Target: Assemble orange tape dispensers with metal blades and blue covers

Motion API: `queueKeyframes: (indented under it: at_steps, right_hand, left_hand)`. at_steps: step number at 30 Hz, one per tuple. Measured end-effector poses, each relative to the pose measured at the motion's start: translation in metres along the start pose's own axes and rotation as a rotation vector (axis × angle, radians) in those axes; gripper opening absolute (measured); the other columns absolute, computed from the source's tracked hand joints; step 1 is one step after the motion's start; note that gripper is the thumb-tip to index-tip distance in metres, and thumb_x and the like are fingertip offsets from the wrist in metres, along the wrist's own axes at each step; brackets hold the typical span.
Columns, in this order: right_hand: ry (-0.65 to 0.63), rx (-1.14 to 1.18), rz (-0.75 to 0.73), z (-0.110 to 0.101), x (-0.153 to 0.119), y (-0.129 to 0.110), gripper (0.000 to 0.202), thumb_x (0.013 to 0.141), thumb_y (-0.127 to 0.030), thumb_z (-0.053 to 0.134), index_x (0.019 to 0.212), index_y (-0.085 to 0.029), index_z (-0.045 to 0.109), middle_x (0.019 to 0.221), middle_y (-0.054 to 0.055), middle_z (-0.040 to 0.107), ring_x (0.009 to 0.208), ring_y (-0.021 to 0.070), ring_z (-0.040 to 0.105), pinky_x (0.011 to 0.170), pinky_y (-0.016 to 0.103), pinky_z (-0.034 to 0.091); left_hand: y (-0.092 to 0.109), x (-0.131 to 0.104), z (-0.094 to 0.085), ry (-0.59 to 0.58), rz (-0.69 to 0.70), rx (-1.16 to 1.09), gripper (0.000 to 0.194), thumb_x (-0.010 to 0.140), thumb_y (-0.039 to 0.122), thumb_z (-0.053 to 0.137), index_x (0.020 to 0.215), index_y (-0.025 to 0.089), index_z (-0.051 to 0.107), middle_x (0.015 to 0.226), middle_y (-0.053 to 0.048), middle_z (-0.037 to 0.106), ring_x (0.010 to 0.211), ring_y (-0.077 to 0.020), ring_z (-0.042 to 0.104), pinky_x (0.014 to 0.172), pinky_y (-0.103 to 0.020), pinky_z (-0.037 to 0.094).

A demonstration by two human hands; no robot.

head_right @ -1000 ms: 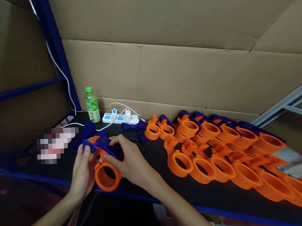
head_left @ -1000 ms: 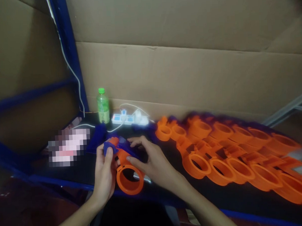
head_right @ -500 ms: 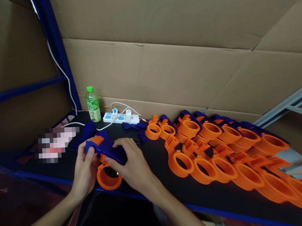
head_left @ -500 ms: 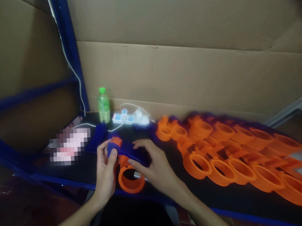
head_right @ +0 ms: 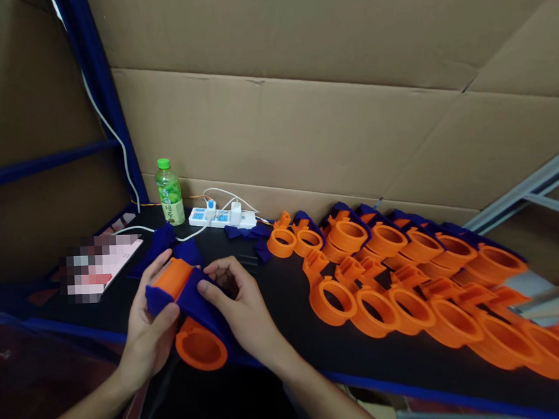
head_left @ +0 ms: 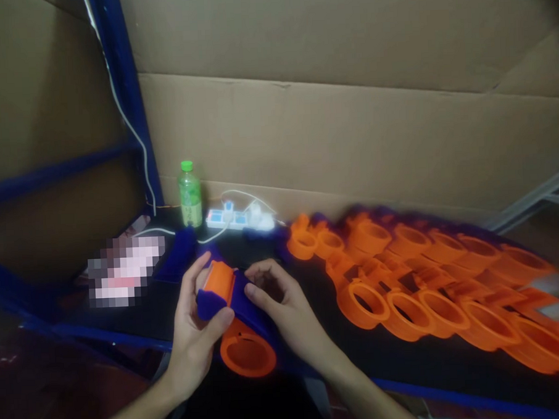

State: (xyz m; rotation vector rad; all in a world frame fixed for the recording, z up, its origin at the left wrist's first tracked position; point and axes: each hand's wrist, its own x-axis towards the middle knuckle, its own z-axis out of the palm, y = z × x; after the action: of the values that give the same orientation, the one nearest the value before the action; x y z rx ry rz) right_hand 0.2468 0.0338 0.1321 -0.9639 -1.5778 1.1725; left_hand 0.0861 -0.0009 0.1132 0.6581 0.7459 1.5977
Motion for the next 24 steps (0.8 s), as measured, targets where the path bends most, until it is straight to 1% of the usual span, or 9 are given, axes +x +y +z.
queueKeyframes:
  at_steps: [4,8,10,14,16,19,21,23,24]
  right_hand:
    - [-0.058,0.236,0.114,0.000,0.003,0.004,0.030,0.085,-0.040,0.075,0.109,-0.023,0.069,0.099,0.003,0.068,0.091,0.0162,0.062,0.082,0.027,0.049]
    - [-0.077,0.328,0.193,-0.001,0.007,0.005,0.033,0.081,-0.040,0.078,0.108,-0.023,0.072,0.099,0.003,0.069,0.093,0.0178,0.063,0.083,0.029,0.050]
    - [-0.084,0.349,0.209,-0.002,0.007,0.006,0.033,0.080,-0.039,0.079,0.107,-0.023,0.073,0.100,0.004,0.070,0.094,0.0181,0.063,0.084,0.029,0.049]
    - [-0.077,0.366,0.235,-0.004,0.006,0.009,0.026,0.079,-0.039,0.080,0.095,-0.021,0.072,0.097,0.003,0.070,0.088,0.0161,0.062,0.077,0.026,0.048]
    - [-0.070,0.330,0.222,-0.005,0.005,0.011,0.024,0.082,-0.041,0.078,0.088,-0.020,0.069,0.098,0.003,0.070,0.085,0.0157,0.062,0.076,0.026,0.048]
    - [-0.059,0.100,0.120,-0.008,0.003,0.010,0.023,0.092,-0.043,0.066,0.096,-0.021,0.071,0.100,0.004,0.068,0.093,0.0176,0.063,0.084,0.030,0.050]
    - [-0.008,-0.185,-0.022,-0.009,-0.002,0.005,0.025,0.098,-0.039,0.057,0.113,-0.025,0.071,0.107,0.005,0.065,0.102,0.0192,0.062,0.094,0.034,0.049]
    - [0.058,-0.476,-0.177,-0.007,-0.012,0.000,0.035,0.100,-0.036,0.052,0.133,-0.028,0.063,0.121,0.008,0.060,0.114,0.0216,0.058,0.100,0.038,0.048]
    - [0.064,-0.602,-0.246,-0.004,-0.019,-0.002,0.043,0.099,-0.038,0.055,0.141,-0.028,0.056,0.129,0.010,0.057,0.120,0.0237,0.055,0.102,0.041,0.048]
  left_hand:
    - [-0.003,-0.001,-0.001,-0.080,0.058,0.086,0.078,0.066,0.020,0.089,0.137,0.027,0.058,0.142,-0.011,0.058,0.133,-0.0370,0.052,0.104,-0.039,0.048]
    - [-0.010,0.003,-0.002,-0.063,0.071,0.019,0.081,0.061,0.024,0.091,0.135,0.027,0.059,0.136,-0.012,0.062,0.132,-0.0397,0.054,0.105,-0.044,0.047]
    - [-0.010,0.004,-0.002,-0.104,0.056,0.044,0.080,0.063,0.024,0.089,0.137,0.027,0.058,0.135,-0.013,0.063,0.132,-0.0398,0.054,0.108,-0.046,0.045]
    - [-0.008,0.004,-0.002,-0.156,0.053,0.071,0.078,0.064,0.023,0.089,0.136,0.027,0.059,0.133,-0.013,0.064,0.131,-0.0403,0.055,0.111,-0.048,0.041]
    - [-0.010,0.004,-0.003,-0.172,0.052,0.080,0.079,0.063,0.021,0.090,0.136,0.026,0.059,0.133,-0.013,0.065,0.131,-0.0403,0.055,0.111,-0.047,0.042]
    - [-0.016,0.005,-0.005,-0.176,0.060,0.105,0.079,0.068,0.021,0.088,0.139,0.027,0.056,0.137,-0.012,0.062,0.131,-0.0376,0.055,0.109,-0.045,0.045]
    - [-0.021,0.008,-0.007,-0.107,0.072,0.093,0.075,0.072,0.024,0.086,0.140,0.028,0.054,0.139,-0.011,0.061,0.128,-0.0337,0.059,0.105,-0.041,0.048]
    - [-0.025,0.013,-0.010,-0.013,0.049,0.053,0.071,0.077,0.027,0.083,0.140,0.031,0.054,0.135,-0.008,0.063,0.119,-0.0276,0.064,0.100,-0.036,0.051]
    - [-0.027,0.017,-0.011,0.032,0.032,0.027,0.070,0.078,0.028,0.083,0.141,0.033,0.053,0.131,-0.007,0.065,0.113,-0.0242,0.067,0.096,-0.034,0.053]
